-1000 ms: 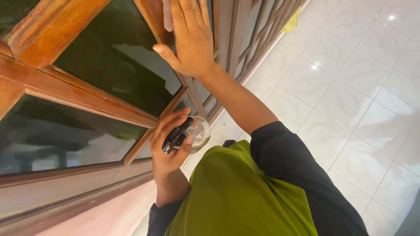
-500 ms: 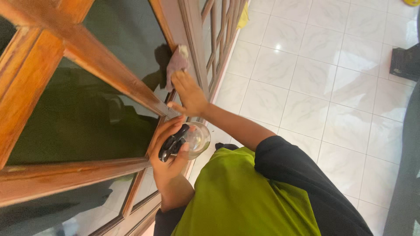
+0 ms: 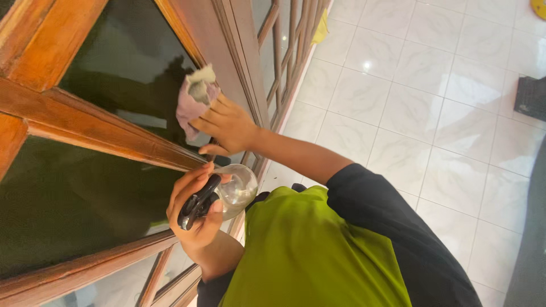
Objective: The person cleans the glass panels and wooden frame of a large door using a spray bottle and a cloth, wiping both the glass and the wood.
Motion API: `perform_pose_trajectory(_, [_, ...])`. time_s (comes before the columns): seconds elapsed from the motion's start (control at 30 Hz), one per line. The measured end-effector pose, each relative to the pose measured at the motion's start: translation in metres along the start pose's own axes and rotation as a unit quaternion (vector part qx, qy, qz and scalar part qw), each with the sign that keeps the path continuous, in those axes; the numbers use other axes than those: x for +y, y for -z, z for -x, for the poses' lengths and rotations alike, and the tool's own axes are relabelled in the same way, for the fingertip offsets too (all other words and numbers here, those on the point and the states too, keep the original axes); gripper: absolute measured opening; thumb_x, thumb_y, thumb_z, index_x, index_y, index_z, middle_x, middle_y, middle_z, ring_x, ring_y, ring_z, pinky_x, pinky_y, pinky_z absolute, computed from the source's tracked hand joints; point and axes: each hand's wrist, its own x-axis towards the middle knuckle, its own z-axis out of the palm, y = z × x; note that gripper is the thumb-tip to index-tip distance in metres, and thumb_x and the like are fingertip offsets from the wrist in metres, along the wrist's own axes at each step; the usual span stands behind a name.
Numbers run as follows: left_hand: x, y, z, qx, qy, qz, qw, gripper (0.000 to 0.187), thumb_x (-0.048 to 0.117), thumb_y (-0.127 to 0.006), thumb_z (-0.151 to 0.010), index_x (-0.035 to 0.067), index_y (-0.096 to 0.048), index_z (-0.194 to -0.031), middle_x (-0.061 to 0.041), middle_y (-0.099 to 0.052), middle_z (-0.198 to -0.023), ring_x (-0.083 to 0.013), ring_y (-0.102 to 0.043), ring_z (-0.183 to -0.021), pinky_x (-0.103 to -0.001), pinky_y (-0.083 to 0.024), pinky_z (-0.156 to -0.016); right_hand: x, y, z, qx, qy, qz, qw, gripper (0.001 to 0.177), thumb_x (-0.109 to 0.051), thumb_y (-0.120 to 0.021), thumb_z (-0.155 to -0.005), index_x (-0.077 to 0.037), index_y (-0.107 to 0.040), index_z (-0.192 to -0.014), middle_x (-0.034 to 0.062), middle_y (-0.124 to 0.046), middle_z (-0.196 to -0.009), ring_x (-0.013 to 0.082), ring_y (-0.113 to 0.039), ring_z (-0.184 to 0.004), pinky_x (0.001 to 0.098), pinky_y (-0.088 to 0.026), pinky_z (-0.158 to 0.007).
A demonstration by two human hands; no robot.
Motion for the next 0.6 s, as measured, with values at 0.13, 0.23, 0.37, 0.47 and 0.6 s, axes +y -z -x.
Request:
perform_pose_trajectory(0.13, [0.005, -0.006, -0.007, -0.005, -0.003, -0.026, 1.0, 0.044, 0.003, -0.067, -0.093, -0.002, -0.057, -0.136, -0.024, -0.059, -0.141, -0.0347, -0.075, -0.11, -0.043, -0.062, -0.095, 0.013, 0.043, -0.07, 0.083, 0.01, 0.038, 0.996, 0.074, -0.066, -0.048, -0.106, -0.001, -0.057, -0.14, 0.0216, -0.056, -0.14, 0.0464, -0.051, -0.133, 0.062, -0.026, -0.123])
perform_pose_trajectory(0.23, [0.007, -0.01, -0.011, -0.007, 0.007, -0.021, 1.0, 0.045, 0.001, -0.068, -0.093, -0.003, -0.058, -0.136, -0.024, -0.059, -0.141, -0.0353, -0.073, -0.107, -0.043, -0.061, -0.095, 0.015, 0.063, -0.094, 0.104, 0.009, 0.026, 0.994, 0.072, -0.063, -0.05, -0.107, -0.001, -0.055, -0.143, 0.02, -0.055, -0.141, 0.041, -0.052, -0.134, 0.063, -0.026, -0.123])
perform_pose_trajectory(0.37, [0.005, -0.011, -0.013, -0.005, 0.01, -0.038, 0.999, 0.044, -0.001, -0.068, -0.091, -0.003, -0.058, -0.134, -0.024, -0.059, -0.141, -0.0366, -0.073, -0.112, -0.043, -0.062, -0.094, 0.018, 0.054, -0.069, 0.074, -0.045, 0.0, 0.996, 0.068, -0.057, -0.057, -0.103, -0.002, -0.056, -0.142, 0.0199, -0.054, -0.14, 0.0417, -0.052, -0.134, 0.0611, -0.029, -0.123])
perform_pose_trajectory(0.47, [0.001, -0.01, -0.015, -0.024, 0.014, -0.045, 0.999, 0.047, -0.002, -0.067, -0.088, -0.002, -0.057, -0.135, -0.024, -0.059, -0.14, -0.0356, -0.075, -0.108, -0.044, -0.061, -0.098, 0.018, 0.026, -0.023, 0.067, -0.066, -0.009, 0.996, 0.064, -0.051, -0.061, -0.101, -0.001, -0.055, -0.14, 0.022, -0.055, -0.137, 0.0431, -0.051, -0.134, 0.0612, -0.029, -0.123])
perform_pose_trajectory(0.6, [-0.006, -0.015, -0.018, -0.03, 0.037, -0.013, 0.999, 0.049, -0.005, -0.066, -0.088, -0.003, -0.057, -0.136, -0.024, -0.058, -0.142, -0.0355, -0.073, -0.112, -0.043, -0.061, -0.1, 0.002, -0.013, 0.043, 0.014, -0.134, -0.035, 0.99, 0.06, -0.049, -0.066, -0.094, -0.002, -0.059, -0.131, 0.0194, -0.058, -0.129, 0.0427, -0.052, -0.131, 0.0622, -0.031, -0.122])
